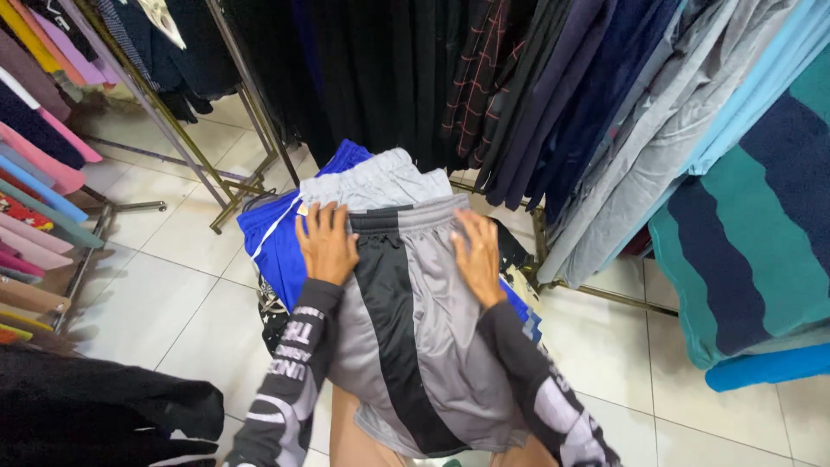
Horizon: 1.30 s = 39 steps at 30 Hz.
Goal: The person picks up pairs of shorts from a pile, places them on white hangers, and hangs them on a clothing rack. They handle black shorts with white stripes and gray shorts with black stripes, repeating the process of folding, hanging, and placing them on the rack.
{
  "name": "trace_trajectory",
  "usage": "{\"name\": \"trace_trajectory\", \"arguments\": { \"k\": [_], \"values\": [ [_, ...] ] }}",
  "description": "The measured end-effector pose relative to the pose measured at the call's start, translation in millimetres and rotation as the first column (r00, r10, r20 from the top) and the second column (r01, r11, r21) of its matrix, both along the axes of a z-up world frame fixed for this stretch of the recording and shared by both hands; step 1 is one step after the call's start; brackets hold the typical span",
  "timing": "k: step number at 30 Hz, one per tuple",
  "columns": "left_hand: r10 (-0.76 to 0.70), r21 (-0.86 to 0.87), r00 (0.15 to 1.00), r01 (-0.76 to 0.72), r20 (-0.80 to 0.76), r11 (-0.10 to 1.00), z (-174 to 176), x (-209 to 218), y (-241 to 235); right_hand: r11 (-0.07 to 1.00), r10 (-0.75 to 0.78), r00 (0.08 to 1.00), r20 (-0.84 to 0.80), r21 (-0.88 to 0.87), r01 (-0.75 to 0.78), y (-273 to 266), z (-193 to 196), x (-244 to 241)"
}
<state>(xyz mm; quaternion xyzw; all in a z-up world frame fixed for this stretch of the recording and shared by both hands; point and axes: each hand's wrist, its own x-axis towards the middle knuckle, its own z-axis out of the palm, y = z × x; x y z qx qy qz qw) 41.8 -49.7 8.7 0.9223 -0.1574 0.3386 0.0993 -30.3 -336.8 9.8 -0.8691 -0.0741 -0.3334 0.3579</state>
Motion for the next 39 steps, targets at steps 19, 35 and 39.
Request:
{"name": "trace_trajectory", "arguments": {
  "k": [19, 35, 39],
  "values": [
    [-0.645, -0.824, 0.628, 0.011, -0.435, 0.567, 57, -41, 38, 0.933, 0.171, 0.949, -0.266, 0.352, -0.07, -79, 15, 54],
    [-0.696, -0.658, 0.638, 0.375, -0.328, 0.653, 278, -182, 59, 0.891, 0.454, 0.821, -0.346, 0.157, -0.426, -102, 260, -53],
    [-0.488, -0.54, 0.809, 0.264, -0.327, 0.799, 166, -65, 70, 0.974, 0.225, 0.963, -0.147, 0.064, -0.218, -56, 161, 42]
  ]
}}
